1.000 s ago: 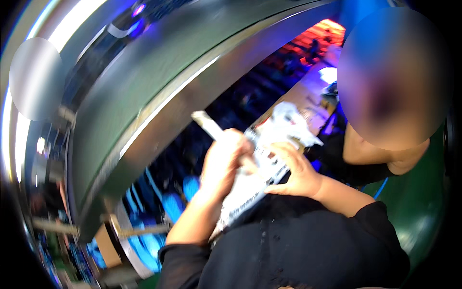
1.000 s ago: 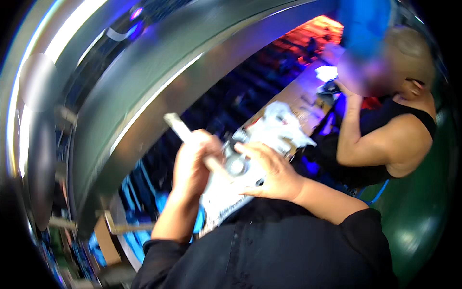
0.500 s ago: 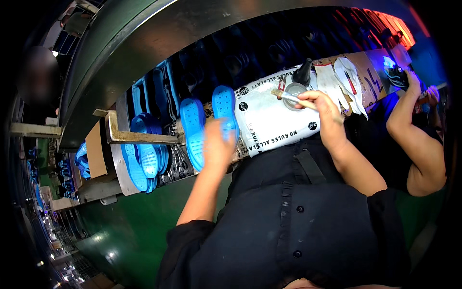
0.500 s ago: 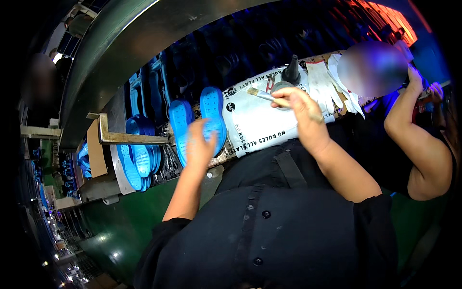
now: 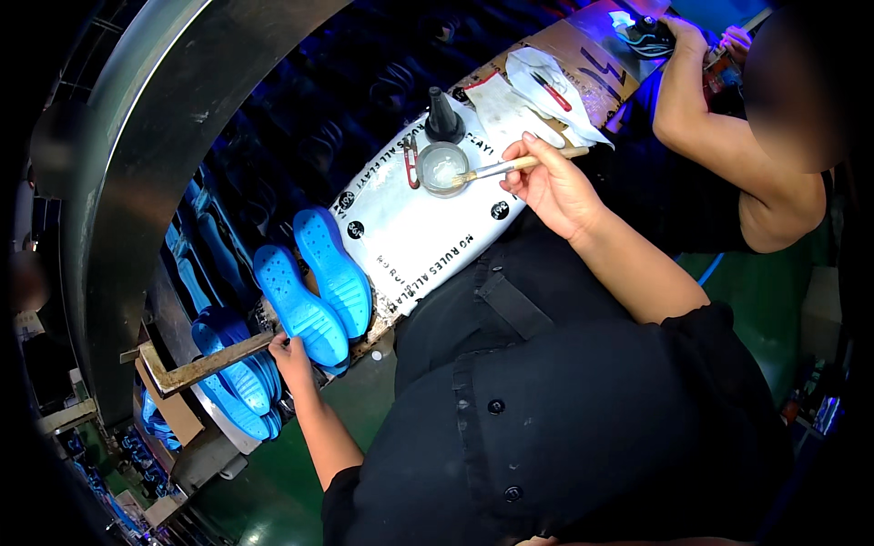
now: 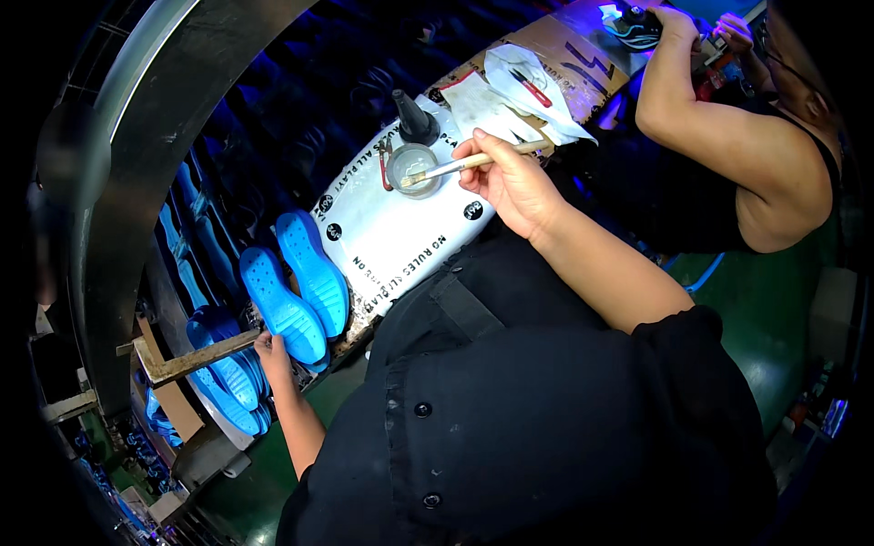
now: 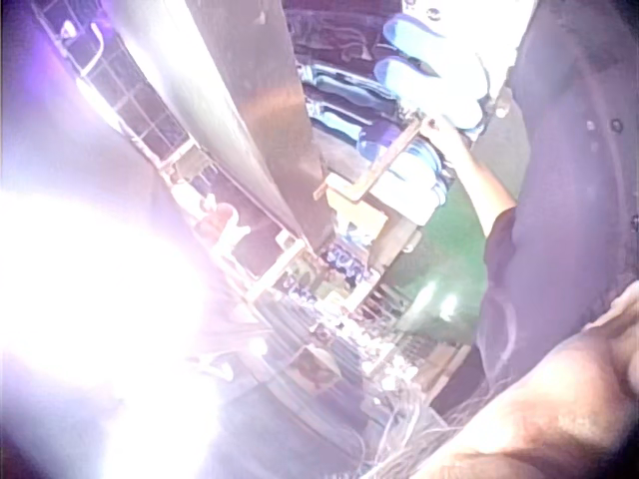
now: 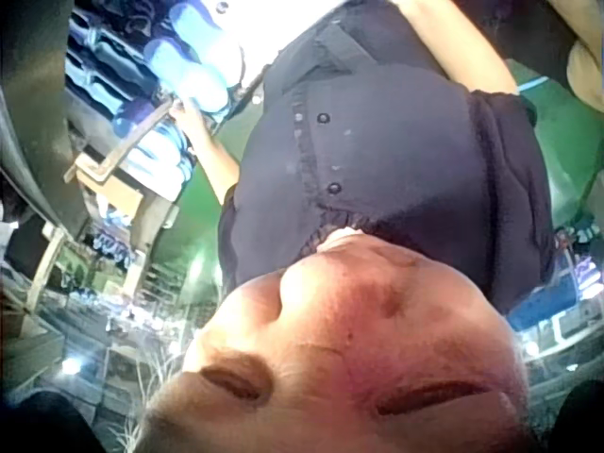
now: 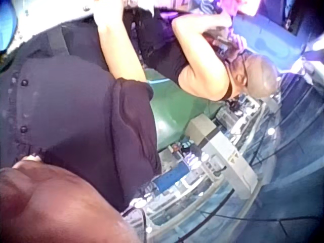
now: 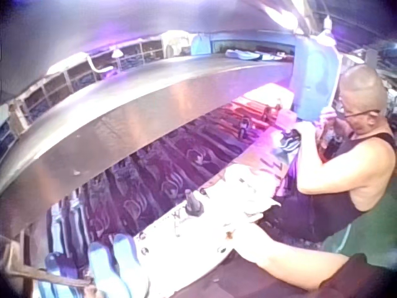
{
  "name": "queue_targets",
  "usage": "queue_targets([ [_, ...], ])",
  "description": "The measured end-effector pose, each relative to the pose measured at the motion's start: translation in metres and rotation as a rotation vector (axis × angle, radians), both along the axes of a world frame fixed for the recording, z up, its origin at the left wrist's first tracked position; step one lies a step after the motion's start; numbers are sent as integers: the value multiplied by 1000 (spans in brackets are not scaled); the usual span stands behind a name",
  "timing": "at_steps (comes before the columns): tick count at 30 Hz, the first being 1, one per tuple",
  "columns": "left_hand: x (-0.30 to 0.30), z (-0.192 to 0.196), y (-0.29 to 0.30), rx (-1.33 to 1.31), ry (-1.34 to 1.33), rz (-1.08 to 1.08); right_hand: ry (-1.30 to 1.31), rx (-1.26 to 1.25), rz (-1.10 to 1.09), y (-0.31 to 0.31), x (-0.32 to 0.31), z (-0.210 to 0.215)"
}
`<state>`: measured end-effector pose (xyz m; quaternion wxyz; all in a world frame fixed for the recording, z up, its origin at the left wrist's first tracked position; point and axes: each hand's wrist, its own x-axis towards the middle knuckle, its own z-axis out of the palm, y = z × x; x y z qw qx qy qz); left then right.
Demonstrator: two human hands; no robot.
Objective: The person paints the soles of blue plastic slippers using a small brush and a container of white paint. They repeatedly dip the brush into the paint and apply it to the textured bottom of each slipper, handling them one at a time from a stack.
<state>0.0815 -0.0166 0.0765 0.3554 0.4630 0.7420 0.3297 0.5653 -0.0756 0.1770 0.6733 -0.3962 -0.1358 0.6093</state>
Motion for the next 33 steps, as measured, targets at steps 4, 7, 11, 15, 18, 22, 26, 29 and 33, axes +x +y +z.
queue_targets([
  [4, 42, 38, -10, -296, -881, 71, -37, 26, -5, -5, 2, 1],
  [7, 81, 63, -18, -188, -1014, 51, -178, 103, 57, -5, 3, 2],
  [11, 141, 89, -24, -16, -892, -221, -531, 247, 99, -8, -9, 24],
  [15, 190, 95, -23, 324, -495, -288, -830, 345, 196, -9, -22, 50],
  [18, 213, 115, -25, 445, -411, -359, -1237, 551, 110, -7, -29, 53],
  [22, 225, 127, -28, 533, -456, -407, -1342, 663, 56, -3, -39, 51],
  [26, 226, 130, -29, 521, -421, -435, -1374, 673, 109, -2, -45, 50],
  [29, 227, 130, -28, 551, -400, -437, -1449, 691, 35, 2, -50, 44],
  [33, 224, 133, -26, 564, -407, -416, -1447, 651, 12, 3, -42, 45],
])
